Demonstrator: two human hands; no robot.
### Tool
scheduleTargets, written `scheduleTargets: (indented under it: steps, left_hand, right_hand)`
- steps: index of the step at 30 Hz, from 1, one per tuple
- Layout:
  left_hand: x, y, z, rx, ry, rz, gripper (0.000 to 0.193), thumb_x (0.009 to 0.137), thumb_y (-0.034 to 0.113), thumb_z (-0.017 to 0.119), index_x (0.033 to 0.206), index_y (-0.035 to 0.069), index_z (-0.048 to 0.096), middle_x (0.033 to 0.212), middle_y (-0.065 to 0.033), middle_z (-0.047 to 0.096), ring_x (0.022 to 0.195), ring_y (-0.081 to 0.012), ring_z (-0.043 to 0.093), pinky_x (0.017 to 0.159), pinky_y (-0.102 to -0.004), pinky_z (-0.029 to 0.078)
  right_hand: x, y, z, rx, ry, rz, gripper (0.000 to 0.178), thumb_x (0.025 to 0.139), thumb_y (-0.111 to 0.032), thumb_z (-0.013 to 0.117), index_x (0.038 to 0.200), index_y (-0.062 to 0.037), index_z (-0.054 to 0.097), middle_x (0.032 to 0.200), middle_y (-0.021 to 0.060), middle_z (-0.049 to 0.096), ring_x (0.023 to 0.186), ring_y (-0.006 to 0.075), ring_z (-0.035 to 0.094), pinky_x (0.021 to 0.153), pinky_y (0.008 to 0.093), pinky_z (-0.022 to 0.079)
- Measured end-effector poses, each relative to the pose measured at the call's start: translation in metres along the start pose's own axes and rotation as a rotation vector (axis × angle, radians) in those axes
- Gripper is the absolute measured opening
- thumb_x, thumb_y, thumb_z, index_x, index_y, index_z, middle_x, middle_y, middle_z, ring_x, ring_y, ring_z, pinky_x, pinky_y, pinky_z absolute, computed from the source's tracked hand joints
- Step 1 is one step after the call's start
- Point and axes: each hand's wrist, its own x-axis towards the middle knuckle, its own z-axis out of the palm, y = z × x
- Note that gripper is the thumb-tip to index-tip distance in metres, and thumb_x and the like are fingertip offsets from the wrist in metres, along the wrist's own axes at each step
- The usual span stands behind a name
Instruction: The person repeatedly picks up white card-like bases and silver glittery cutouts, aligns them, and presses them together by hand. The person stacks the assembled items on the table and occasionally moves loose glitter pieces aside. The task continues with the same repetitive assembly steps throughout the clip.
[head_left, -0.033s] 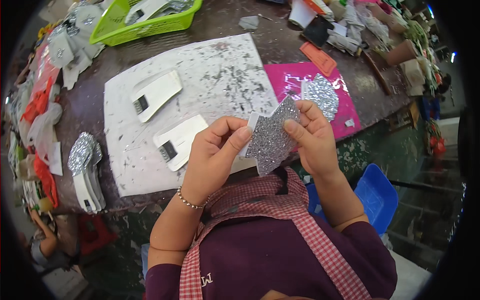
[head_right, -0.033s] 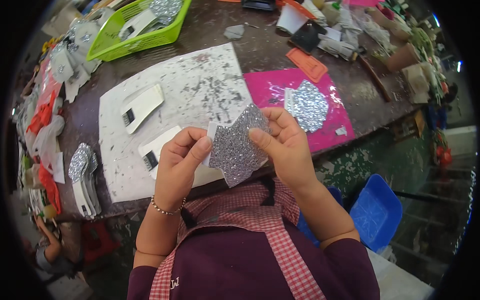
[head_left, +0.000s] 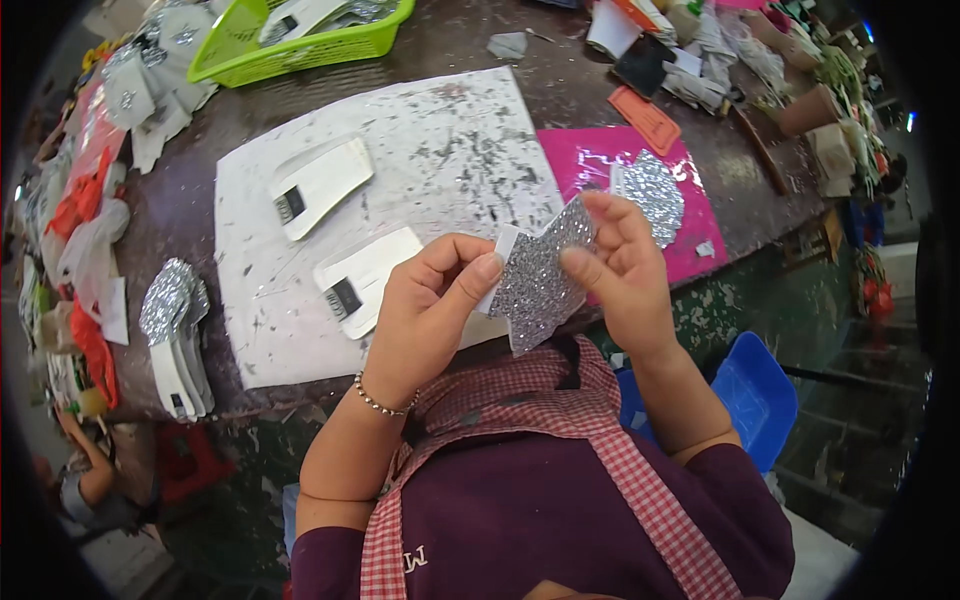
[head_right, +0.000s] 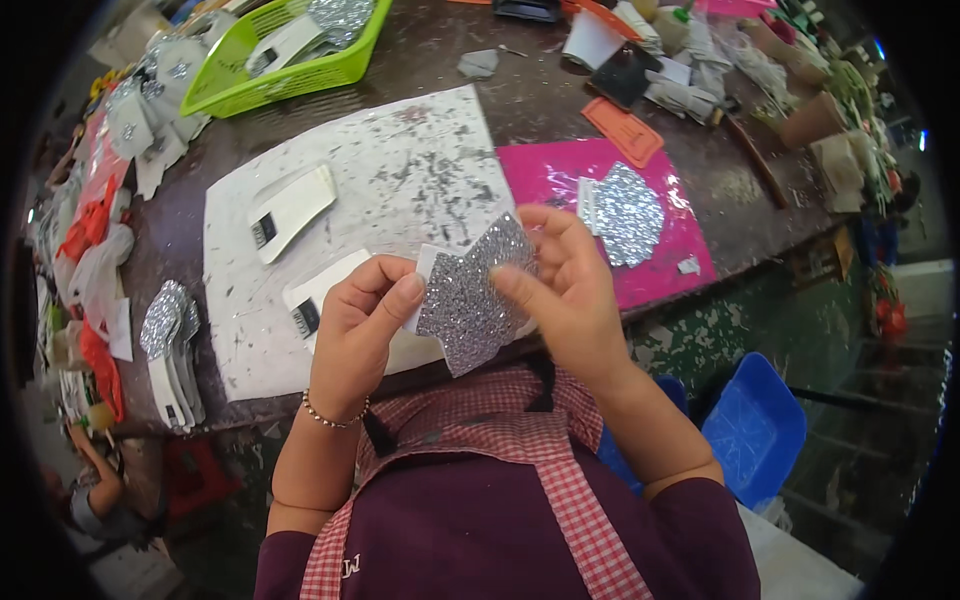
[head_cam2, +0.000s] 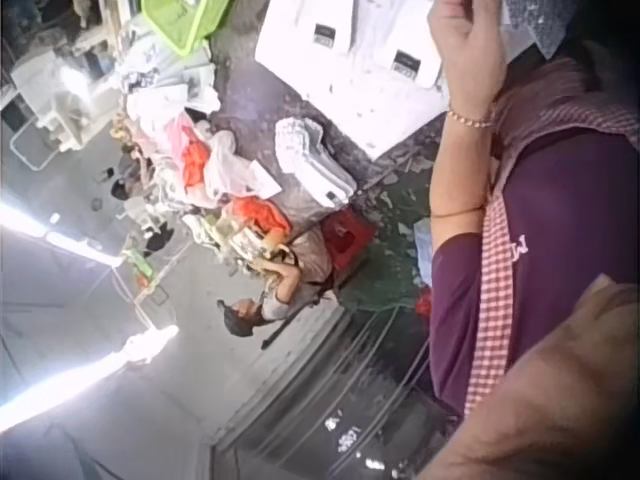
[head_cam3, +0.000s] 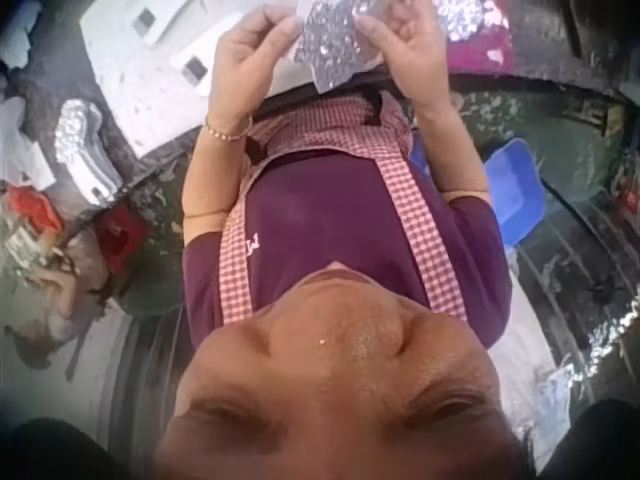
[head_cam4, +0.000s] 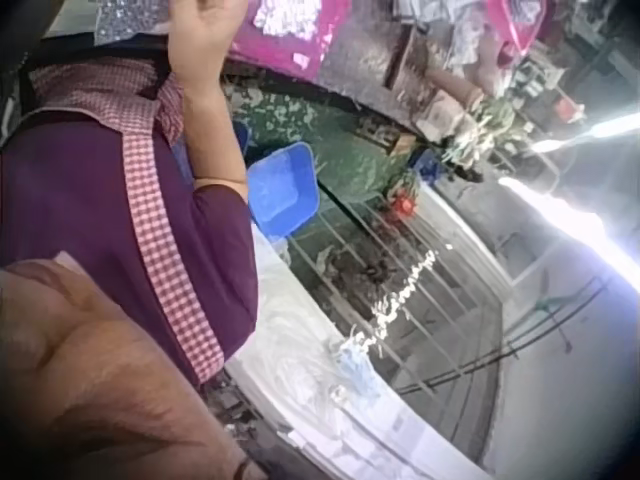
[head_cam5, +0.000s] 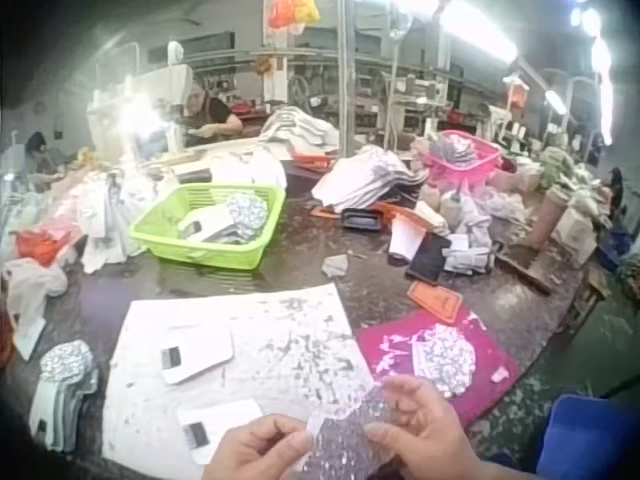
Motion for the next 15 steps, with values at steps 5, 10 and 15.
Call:
scheduleTargets:
  steps: [5, 10, 15]
  left_hand:
    - [-0.013, 0.000, -0.018, 0.024, -0.041, -0.040, 0.017, 0.105, 0.017, 0.063, 0.105, 0.001, 0.068, 0.093, 0.0031, 0.067, 0.088, -0.0032, 0.057, 0.080, -0.0215, 0.048]
    - [-0.021, 0.001, -0.026, -0.246, -0.180, -0.159, 0.017, 0.107, 0.018, 0.058, 0.106, 0.003, 0.065, 0.097, 0.0022, 0.066, 0.090, -0.0039, 0.058, 0.081, -0.0220, 0.049]
    - [-0.032, 0.005, -0.022, -0.154, -0.246, -0.105, 0.022, 0.110, 0.025, 0.052, 0.106, 0.006, 0.062, 0.095, 0.0046, 0.061, 0.087, -0.0018, 0.052, 0.078, -0.0191, 0.045]
  right_hand:
    - [0.006, -0.032, 0.030, -1.226, -0.367, -0.867, 0.051, 0.074, -0.021, 0.081, 0.123, -0.0073, 0.072, 0.144, 0.0125, 0.055, 0.133, 0.0344, 0.051, 0.112, 0.0504, 0.040]
    - [0.014, -0.032, 0.043, -1.210, -0.502, -1.009, 0.035, 0.080, -0.017, 0.076, 0.113, -0.0046, 0.073, 0.125, 0.0086, 0.068, 0.120, 0.0280, 0.062, 0.108, 0.0471, 0.045]
    - [0.010, -0.029, 0.042, -1.111, -0.553, -1.171, 0.009, 0.079, -0.010, 0.074, 0.087, -0.0068, 0.070, 0.114, 0.0075, 0.071, 0.114, 0.0237, 0.065, 0.102, 0.0449, 0.051]
